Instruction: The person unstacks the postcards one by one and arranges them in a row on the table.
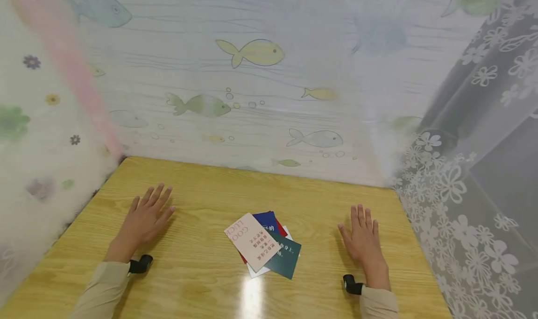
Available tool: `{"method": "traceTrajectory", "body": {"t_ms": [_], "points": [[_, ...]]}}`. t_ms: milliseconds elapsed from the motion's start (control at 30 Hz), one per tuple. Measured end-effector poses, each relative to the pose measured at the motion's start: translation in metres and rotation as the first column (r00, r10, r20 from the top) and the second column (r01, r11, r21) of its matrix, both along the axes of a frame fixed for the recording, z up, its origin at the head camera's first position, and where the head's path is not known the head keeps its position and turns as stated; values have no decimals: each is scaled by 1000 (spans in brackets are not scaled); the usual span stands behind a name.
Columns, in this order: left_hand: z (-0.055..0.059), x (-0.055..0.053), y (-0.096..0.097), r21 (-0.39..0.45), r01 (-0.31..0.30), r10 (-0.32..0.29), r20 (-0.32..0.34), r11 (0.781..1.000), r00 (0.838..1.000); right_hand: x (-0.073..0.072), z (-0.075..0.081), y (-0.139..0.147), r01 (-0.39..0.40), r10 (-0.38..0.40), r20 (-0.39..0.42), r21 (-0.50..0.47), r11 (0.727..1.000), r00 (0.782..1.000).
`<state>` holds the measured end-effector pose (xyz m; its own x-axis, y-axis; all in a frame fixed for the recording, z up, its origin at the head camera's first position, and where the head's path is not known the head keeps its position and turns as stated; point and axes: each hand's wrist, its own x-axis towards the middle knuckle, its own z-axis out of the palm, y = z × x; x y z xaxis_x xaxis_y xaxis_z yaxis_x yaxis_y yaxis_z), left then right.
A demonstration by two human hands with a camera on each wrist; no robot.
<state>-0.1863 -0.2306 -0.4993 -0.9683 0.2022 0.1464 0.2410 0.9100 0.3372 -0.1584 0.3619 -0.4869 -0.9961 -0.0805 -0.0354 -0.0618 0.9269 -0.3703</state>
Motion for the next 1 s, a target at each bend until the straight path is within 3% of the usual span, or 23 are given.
{"method": "traceTrajectory", "body": {"t_ms": [433,1000], "points": [[-2,7,13,21,24,-24,34,1000,999,6,-1,-10,-9,9,-9,10,1000,1000],[-8,20,61,47,152,-155,68,987,986,40,-3,-72,-129,130,-28,32,991,991]]}}
